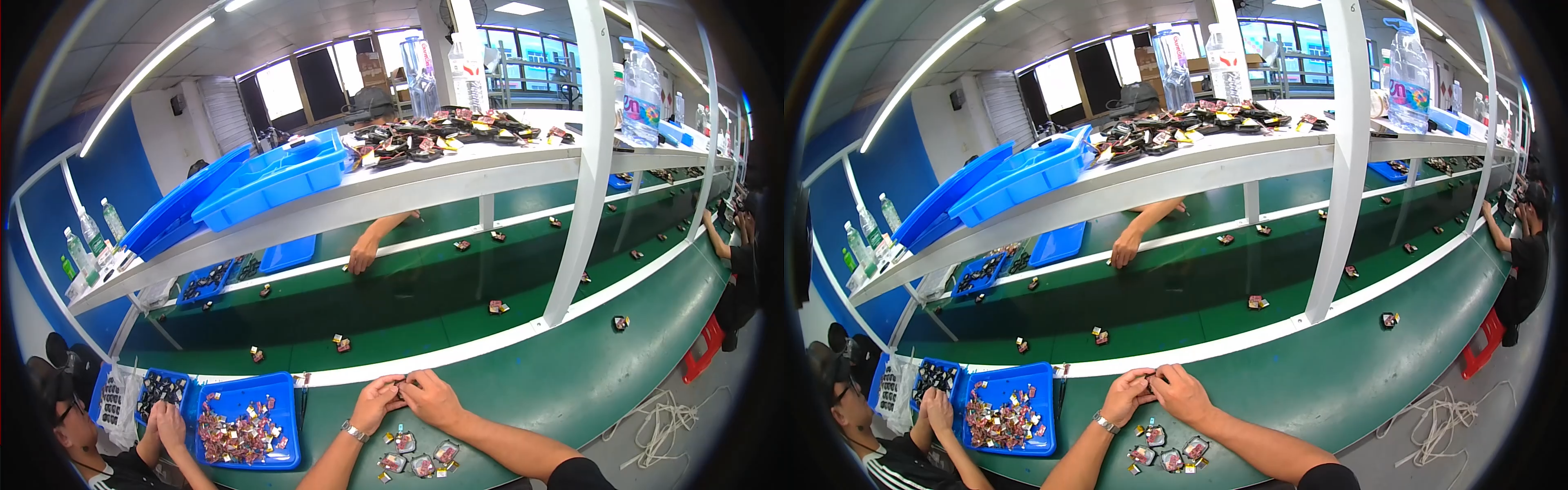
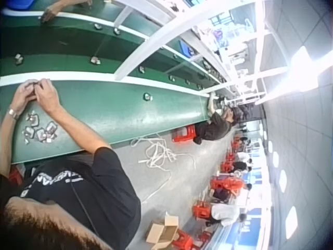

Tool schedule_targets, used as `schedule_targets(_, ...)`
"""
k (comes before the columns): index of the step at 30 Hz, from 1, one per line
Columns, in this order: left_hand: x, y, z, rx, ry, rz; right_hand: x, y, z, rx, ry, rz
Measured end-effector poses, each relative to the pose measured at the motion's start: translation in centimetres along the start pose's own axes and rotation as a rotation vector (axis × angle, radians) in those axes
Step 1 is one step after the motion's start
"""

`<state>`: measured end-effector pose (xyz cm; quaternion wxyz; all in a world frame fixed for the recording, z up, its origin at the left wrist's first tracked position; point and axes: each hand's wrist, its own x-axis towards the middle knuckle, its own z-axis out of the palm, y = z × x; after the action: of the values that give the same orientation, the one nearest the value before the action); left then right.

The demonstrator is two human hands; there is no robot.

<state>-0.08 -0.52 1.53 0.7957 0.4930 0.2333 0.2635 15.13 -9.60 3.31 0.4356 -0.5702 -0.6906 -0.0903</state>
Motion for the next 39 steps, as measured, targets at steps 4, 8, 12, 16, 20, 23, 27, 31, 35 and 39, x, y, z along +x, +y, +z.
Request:
schedule_targets(4, -0.1, -0.1, 0.9, 0.138, 0.128, 0.028, 0.4, -0.2, -0.1, 0.142, 0.063, 0.045)
schedule_targets(8, 0.2, -1.4, 0.9, 0.435, 0.231, 0.164, -0.4, 0.6, 0.9, 0.443, 0.060, 0.289)
schedule_targets(12, 0.4, -1.9, 0.9, 0.478, 0.204, 0.261, -0.1, 0.5, 0.5, 0.564, 0.003, 0.484)
schedule_targets(16, 0.4, -1.6, 0.9, 0.367, 0.104, 0.208, -0.3, 1.0, 0.4, 0.570, -0.016, 0.489)
schedule_targets(20, 0.2, -1.3, 0.7, 0.357, 0.103, 0.177, -0.1, 0.9, 0.5, 0.552, -0.049, 0.469)
schedule_targets(23, 0.0, -1.3, 1.7, 0.241, 0.219, 0.287, 0.0, 2.1, 1.0, 0.627, 0.003, 0.547)
schedule_targets(27, 1.2, -1.6, 0.3, 0.289, 0.389, 0.420, 3.2, 9.2, 2.2, 0.628, 0.160, 0.743)
schedule_targets(31, 1.1, -0.8, 0.3, 0.408, 0.486, 0.427, 6.7, 14.6, 1.2, 0.075, 0.058, 0.834)
schedule_targets(35, 1.4, -0.9, -2.8, 0.538, 0.704, 0.486, 8.0, 11.3, 4.0, -0.373, 0.071, 0.427)
schedule_targets(39, 2.2, -1.5, -4.1, 0.516, 0.709, 0.563, 8.8, 4.5, 10.8, -0.056, -0.064, 0.414)
